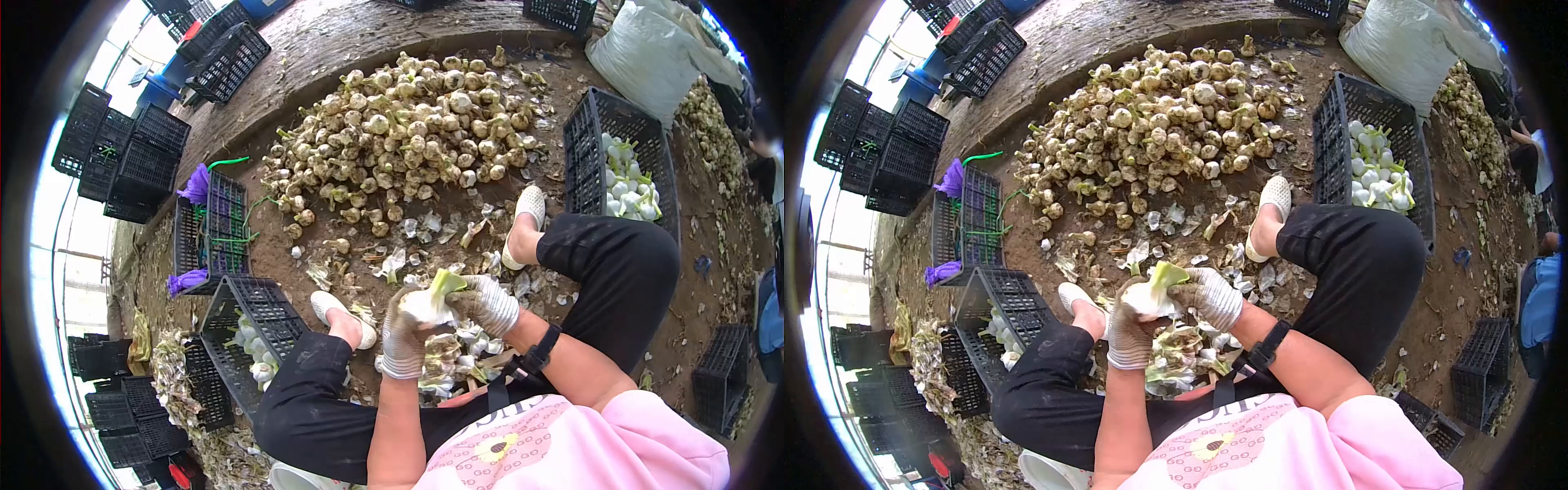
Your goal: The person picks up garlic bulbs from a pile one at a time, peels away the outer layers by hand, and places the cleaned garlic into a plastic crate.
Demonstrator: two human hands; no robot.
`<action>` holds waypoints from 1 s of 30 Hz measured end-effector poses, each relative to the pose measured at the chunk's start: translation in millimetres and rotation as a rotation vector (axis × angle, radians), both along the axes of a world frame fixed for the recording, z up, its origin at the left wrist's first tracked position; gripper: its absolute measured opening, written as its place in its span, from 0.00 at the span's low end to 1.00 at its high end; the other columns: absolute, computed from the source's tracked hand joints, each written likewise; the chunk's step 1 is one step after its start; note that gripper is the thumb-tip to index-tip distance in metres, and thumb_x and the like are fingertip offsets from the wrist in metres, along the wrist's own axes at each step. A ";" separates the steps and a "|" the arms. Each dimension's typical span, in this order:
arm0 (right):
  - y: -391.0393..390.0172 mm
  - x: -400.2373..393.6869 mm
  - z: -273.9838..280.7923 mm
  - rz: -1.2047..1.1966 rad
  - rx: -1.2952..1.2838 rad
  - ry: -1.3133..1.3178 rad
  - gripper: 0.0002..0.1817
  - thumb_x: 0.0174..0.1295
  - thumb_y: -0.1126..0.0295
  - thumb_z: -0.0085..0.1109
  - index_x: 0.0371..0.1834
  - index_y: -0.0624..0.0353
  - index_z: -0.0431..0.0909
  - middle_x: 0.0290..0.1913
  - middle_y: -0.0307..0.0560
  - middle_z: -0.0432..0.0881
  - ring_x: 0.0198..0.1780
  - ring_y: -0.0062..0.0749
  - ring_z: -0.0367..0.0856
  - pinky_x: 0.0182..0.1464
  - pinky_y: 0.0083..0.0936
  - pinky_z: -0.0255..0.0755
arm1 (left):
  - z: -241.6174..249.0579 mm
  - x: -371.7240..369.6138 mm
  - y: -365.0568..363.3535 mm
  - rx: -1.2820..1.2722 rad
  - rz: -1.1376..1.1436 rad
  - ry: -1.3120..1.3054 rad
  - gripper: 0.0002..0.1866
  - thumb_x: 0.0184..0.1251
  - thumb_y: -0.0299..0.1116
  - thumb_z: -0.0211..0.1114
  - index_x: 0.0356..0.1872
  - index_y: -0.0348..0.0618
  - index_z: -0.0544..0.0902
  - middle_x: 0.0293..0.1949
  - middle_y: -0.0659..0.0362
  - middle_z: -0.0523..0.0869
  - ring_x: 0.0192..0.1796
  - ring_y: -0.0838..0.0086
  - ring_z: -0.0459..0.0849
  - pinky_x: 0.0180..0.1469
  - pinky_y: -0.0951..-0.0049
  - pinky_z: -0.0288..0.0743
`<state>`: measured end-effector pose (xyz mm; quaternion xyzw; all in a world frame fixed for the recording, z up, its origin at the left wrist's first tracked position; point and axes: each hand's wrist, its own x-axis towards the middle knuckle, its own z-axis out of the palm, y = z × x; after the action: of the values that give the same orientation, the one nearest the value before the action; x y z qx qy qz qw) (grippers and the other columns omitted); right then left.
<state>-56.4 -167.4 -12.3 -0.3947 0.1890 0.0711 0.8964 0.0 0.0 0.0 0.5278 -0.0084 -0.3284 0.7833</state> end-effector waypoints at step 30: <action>-1.8 6.8 26.5 0.293 -0.368 0.040 0.26 0.55 0.68 0.63 0.57 0.60 0.66 0.45 0.39 0.76 0.43 0.22 0.74 0.44 0.20 0.73 | 31.0 10.8 -4.6 0.761 0.021 -1.186 0.10 0.48 0.28 0.68 0.33 0.39 0.82 0.31 0.51 0.83 0.35 0.59 0.81 0.40 0.65 0.73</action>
<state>-49.6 -169.2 14.2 -0.5731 0.1574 0.1725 0.7855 10.8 -4.6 31.0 0.8553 -0.3134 0.0421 0.4105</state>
